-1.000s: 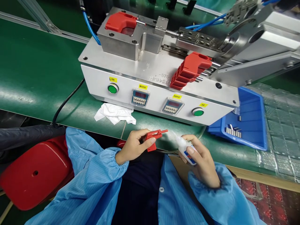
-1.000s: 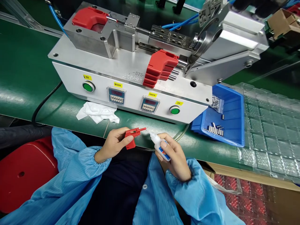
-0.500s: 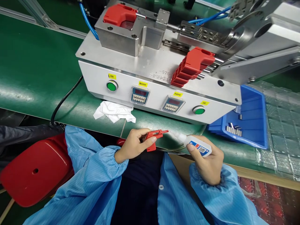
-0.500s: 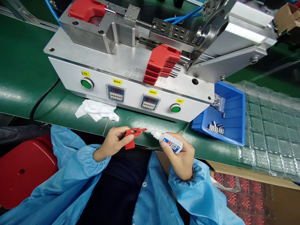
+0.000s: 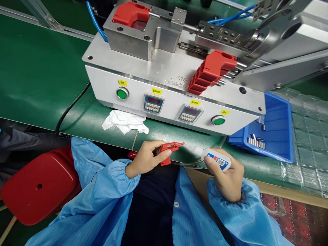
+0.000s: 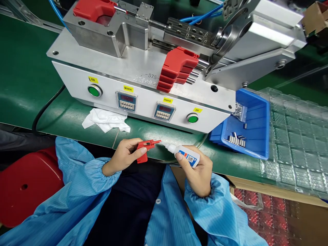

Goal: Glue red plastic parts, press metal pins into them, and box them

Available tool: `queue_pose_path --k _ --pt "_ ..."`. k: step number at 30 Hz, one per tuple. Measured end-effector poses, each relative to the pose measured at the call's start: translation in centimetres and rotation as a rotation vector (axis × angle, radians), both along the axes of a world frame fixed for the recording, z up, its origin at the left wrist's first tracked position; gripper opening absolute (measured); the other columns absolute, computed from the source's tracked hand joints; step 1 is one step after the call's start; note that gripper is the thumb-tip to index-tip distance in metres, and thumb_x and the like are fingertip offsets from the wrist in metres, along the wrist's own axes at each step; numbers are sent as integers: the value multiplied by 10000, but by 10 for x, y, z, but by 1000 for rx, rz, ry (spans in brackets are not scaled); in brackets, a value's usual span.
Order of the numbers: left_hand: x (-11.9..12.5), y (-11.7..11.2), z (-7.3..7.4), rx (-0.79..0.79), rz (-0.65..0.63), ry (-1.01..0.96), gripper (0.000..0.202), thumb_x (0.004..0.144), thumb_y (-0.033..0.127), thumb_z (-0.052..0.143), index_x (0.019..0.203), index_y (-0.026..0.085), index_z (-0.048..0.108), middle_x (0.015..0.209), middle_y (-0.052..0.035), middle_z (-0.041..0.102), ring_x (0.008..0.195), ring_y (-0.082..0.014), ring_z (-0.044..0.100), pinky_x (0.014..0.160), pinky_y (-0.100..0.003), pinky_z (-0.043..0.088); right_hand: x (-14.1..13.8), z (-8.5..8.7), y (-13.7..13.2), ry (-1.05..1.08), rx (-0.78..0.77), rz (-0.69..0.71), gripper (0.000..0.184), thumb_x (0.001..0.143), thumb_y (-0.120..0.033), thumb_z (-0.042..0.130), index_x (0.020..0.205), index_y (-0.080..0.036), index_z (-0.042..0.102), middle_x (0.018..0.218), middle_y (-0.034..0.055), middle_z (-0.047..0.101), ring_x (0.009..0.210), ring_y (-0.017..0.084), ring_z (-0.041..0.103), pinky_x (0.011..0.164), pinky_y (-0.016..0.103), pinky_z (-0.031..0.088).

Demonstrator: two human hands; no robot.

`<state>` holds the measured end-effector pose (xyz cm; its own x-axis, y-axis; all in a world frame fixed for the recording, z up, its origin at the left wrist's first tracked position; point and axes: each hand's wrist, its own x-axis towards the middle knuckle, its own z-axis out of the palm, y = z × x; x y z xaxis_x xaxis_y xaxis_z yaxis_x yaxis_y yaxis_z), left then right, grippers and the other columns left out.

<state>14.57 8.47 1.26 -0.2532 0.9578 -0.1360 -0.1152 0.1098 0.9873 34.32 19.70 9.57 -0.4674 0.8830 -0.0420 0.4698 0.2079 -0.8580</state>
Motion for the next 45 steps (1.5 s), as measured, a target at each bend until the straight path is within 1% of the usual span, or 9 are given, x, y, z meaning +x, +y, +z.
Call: queue_pose_path --k 10,16,23,28,32,34,37,41,45 --pt "0 0 1 11 -4 -13 414 941 469 669 686 158 570 621 25 417 578 -104 376 540 -253 288 1 0 0 -4 -5 -9 428 897 -617 729 837 -194 734 564 -2 481 483 111 372 449 254 323" --pt "-1 1 4 35 -15 -20 319 966 432 652 824 148 685 628 29 449 578 -104 394 542 -249 293 1 1 -2 12 7 33 353 910 -540 744 852 -191 739 651 11 579 511 104 427 474 240 360" --pt "0 1 2 21 -10 -41 361 952 434 660 742 142 625 624 32 436 577 -97 383 542 -244 295 8 -10 3 88 -41 -2 407 895 -588 757 967 -188 738 780 49 671 607 143 563 529 246 448" --pt "2 2 3 2 18 -69 361 944 449 666 766 136 636 638 26 457 588 -98 401 549 -236 313 10 -13 6 132 -199 136 380 918 -519 762 1138 -225 661 1004 79 739 911 228 711 751 298 568" --pt "1 5 5 8 23 -161 355 955 480 661 885 133 670 678 12 526 614 -104 474 566 -218 381 6 -23 7 116 -148 232 287 982 -439 698 1180 -260 592 1190 78 718 1228 247 644 1052 376 515" --pt "-3 5 5 15 15 -241 381 970 513 638 1006 135 661 686 14 553 592 -103 495 553 -211 408 5 -33 8 95 -72 252 255 986 -433 687 1151 -259 603 1223 74 698 1236 248 632 1104 401 485" --pt "-16 0 4 0 12 -317 456 982 562 606 1170 147 588 715 18 580 536 -94 502 513 -205 421 6 -48 11 35 16 219 267 969 -467 694 1085 -234 632 1146 83 696 1115 253 670 1036 402 526" --pt "-40 -10 3 3 22 -305 474 977 548 612 1251 175 508 764 37 555 509 -79 468 490 -204 397 9 -58 18 22 58 132 353 932 -533 719 1068 -220 630 1121 101 710 1119 277 680 1036 430 549" --pt "-63 -12 2 42 137 -77 351 927 400 688 1187 204 554 944 -4 610 778 -132 594 737 -247 502 6 -67 31 66 31 112 386 901 -538 751 1051 -216 600 1111 114 726 1074 270 715 1000 412 601"
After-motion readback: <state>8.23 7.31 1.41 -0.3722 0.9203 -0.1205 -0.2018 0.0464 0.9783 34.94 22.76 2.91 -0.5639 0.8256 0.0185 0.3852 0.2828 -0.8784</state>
